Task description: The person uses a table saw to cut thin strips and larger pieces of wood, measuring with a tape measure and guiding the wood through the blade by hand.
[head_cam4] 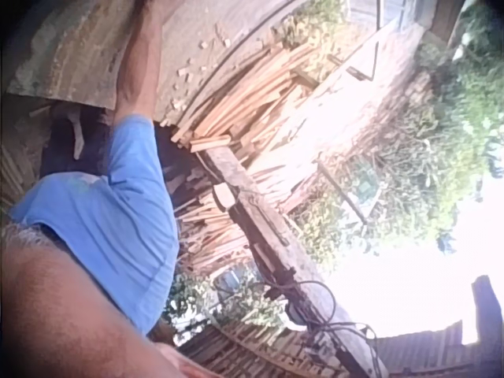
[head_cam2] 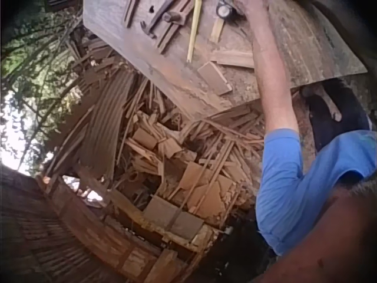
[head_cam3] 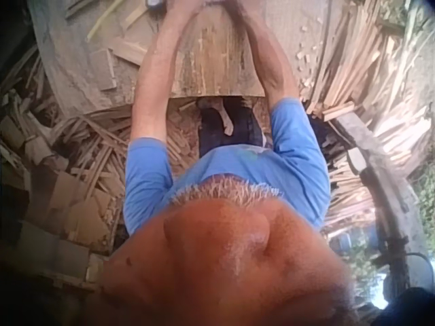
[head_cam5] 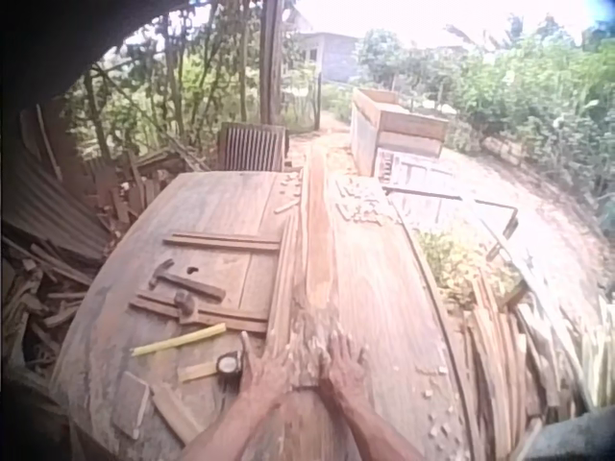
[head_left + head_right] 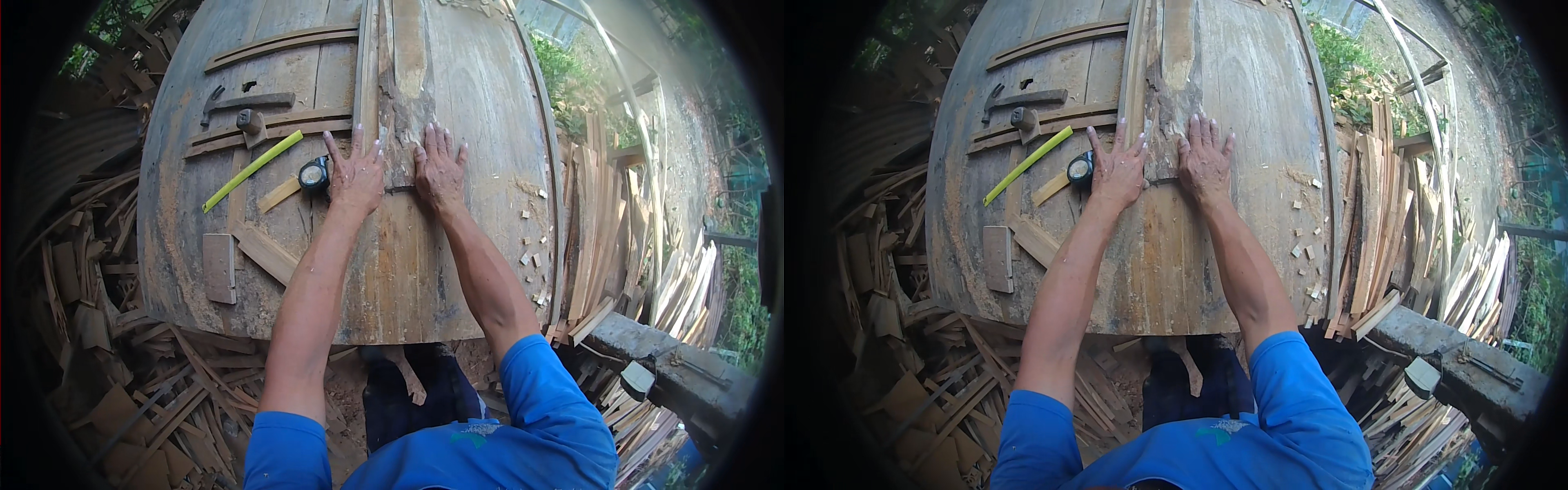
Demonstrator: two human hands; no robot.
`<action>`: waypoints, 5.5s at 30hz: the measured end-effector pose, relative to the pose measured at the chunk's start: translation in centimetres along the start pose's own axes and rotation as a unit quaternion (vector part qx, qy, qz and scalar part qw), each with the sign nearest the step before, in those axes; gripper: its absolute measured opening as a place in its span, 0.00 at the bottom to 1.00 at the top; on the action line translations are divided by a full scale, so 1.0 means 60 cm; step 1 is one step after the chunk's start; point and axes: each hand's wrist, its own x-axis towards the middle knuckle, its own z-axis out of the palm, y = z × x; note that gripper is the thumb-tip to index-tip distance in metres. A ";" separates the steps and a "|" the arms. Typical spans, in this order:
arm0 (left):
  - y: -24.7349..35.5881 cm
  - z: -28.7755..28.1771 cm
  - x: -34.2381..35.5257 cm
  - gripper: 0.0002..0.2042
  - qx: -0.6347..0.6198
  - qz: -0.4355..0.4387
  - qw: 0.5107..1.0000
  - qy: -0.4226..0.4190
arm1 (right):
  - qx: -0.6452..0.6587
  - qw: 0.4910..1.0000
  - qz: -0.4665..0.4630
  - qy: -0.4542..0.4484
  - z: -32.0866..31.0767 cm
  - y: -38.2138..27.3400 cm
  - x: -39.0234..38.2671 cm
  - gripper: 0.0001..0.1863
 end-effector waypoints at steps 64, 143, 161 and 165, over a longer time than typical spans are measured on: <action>-0.058 0.002 0.150 0.31 0.023 -0.022 0.999 -0.009 | 0.012 1.000 0.000 -0.013 0.034 0.010 0.157 0.32; -0.198 -0.049 0.542 0.26 -0.022 -0.068 0.997 0.041 | 0.041 0.997 -0.019 0.056 0.065 0.029 0.320 0.28; -0.217 -0.101 0.607 0.09 -0.038 -0.067 0.986 0.149 | 0.189 0.964 0.006 0.188 0.070 0.040 0.325 0.15; -0.211 -0.157 0.540 0.07 0.042 -0.017 0.976 0.212 | 0.197 0.962 0.012 0.187 0.073 0.047 0.330 0.15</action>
